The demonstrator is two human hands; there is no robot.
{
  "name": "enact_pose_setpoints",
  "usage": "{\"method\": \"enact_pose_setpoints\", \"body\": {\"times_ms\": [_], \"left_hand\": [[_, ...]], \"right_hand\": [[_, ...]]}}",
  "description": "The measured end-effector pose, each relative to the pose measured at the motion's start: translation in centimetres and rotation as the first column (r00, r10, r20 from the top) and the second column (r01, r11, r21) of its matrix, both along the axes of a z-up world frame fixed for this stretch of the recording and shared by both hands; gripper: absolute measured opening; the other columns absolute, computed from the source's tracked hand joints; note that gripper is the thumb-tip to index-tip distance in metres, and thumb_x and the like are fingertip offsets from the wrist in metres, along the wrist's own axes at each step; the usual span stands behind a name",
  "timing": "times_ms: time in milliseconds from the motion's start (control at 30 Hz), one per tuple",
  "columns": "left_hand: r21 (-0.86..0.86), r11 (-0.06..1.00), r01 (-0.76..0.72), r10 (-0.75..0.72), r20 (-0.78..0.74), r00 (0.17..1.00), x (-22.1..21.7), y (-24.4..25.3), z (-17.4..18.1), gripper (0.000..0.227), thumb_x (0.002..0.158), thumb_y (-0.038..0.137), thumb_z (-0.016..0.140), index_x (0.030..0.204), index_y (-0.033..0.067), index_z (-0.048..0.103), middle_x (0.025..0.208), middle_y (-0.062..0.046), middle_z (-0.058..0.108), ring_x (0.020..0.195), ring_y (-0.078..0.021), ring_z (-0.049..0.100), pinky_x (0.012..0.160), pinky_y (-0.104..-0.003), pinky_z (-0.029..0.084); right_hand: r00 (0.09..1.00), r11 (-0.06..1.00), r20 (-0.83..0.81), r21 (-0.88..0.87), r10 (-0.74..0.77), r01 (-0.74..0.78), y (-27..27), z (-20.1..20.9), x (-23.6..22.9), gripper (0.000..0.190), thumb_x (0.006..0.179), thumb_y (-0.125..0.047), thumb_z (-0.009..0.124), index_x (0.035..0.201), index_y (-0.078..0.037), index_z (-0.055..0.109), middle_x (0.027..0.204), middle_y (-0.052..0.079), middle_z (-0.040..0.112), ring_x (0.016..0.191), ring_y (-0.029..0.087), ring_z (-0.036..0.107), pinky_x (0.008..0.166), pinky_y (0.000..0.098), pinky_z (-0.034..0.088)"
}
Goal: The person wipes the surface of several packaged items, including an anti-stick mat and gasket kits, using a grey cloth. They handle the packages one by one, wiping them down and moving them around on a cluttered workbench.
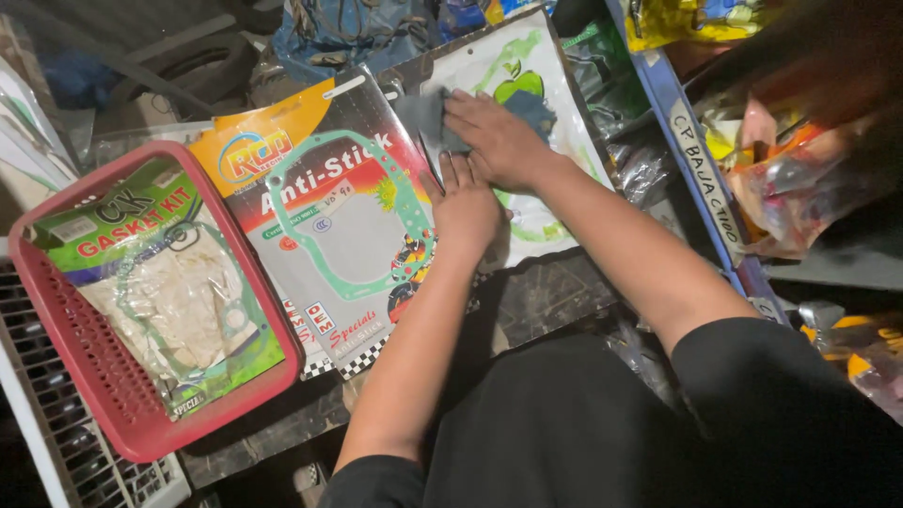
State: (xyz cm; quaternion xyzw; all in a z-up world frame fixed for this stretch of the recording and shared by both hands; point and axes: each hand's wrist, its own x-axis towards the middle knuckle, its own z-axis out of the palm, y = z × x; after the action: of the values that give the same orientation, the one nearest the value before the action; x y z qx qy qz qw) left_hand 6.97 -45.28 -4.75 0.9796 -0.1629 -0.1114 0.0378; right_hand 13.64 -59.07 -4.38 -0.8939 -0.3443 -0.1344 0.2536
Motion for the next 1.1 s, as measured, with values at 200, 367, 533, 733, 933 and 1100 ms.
{"method": "enact_pose_setpoints", "body": {"times_ms": [200, 367, 533, 733, 933, 1100], "left_hand": [[-0.013, 0.999, 0.04, -0.041, -0.048, 0.998, 0.4, 0.2, -0.3, 0.108, 0.084, 0.056, 0.071, 0.155, -0.0117, 0.025, 0.165, -0.037, 0.01, 0.154, -0.0516, 0.01, 0.116, -0.074, 0.008], [0.042, 0.999, 0.015, -0.012, -0.076, 0.997, 0.0, 0.0, 1.9, 0.081, 0.094, 0.05, 0.064, 0.151, -0.0037, 0.043, 0.163, -0.025, 0.031, 0.154, -0.0432, 0.024, 0.121, -0.072, 0.005], [0.068, 0.997, 0.032, -0.016, -0.214, 0.977, 0.0, 0.6, 6.3, 0.105, 0.088, 0.058, 0.072, 0.16, -0.0032, 0.025, 0.17, -0.026, 0.012, 0.157, -0.0441, 0.011, 0.123, -0.072, 0.0], [0.051, 0.997, 0.054, -0.039, -0.257, 0.966, 0.2, 1.0, 7.0, 0.104, 0.092, 0.056, 0.068, 0.16, -0.0062, 0.02, 0.169, -0.03, 0.007, 0.157, -0.0475, 0.007, 0.121, -0.073, -0.002], [-0.005, 0.997, 0.077, -0.077, -0.143, 0.987, -0.1, 1.0, 3.9, 0.072, 0.1, 0.043, 0.054, 0.153, -0.0033, 0.038, 0.165, -0.029, 0.022, 0.155, -0.0475, 0.016, 0.121, -0.074, -0.005], [0.049, 0.995, 0.086, -0.072, -0.242, 0.968, 0.4, 1.2, 5.9, 0.1, 0.093, 0.057, 0.065, 0.159, -0.0058, 0.022, 0.168, -0.03, 0.009, 0.156, -0.0483, 0.009, 0.12, -0.075, -0.011]], "right_hand": [[0.92, 0.914, -0.066, -0.166, -0.386, 0.371, -1.9, -0.5, -1.5, 0.052, 0.098, -0.017, 0.057, 0.134, 0.02, 0.049, 0.144, 0.04, 0.043, 0.125, 0.053, 0.048, 0.106, 0.0552, 0.041], [0.951, 0.956, -0.114, 0.036, -0.286, 0.291, -3.3, -0.4, -10.6, 0.028, 0.102, -0.021, 0.062, 0.098, 0.006, 0.07, 0.133, 0.025, 0.065, 0.14, 0.043, 0.052, 0.12, 0.0508, 0.039], [0.86, 0.856, -0.084, 0.088, -0.503, 0.51, -2.9, 0.0, -10.6, 0.016, 0.089, -0.011, 0.075, 0.079, 0.0, 0.068, 0.13, 0.013, 0.069, 0.14, 0.04, 0.054, 0.119, 0.049, 0.043], [0.674, 0.672, 0.02, -0.055, -0.739, 0.739, -0.2, -0.8, -3.1, 0.02, 0.093, -0.011, 0.076, 0.098, 0.005, 0.066, 0.15, 0.023, 0.049, 0.147, 0.052, 0.027, 0.122, 0.0614, 0.026], [0.903, 0.911, -0.147, 0.028, -0.403, 0.411, 0.6, 0.8, -6.3, 0.03, 0.099, -0.021, 0.073, 0.115, 0.003, 0.068, 0.148, 0.02, 0.057, 0.147, 0.051, 0.034, 0.123, 0.0573, 0.031], [0.634, 0.607, 0.002, -0.285, -0.774, 0.742, -1.7, -0.2, -6.7, 0.048, 0.099, -0.023, 0.069, 0.126, 0.017, 0.066, 0.147, 0.036, 0.052, 0.149, 0.05, 0.028, 0.12, 0.0594, 0.029]]}}
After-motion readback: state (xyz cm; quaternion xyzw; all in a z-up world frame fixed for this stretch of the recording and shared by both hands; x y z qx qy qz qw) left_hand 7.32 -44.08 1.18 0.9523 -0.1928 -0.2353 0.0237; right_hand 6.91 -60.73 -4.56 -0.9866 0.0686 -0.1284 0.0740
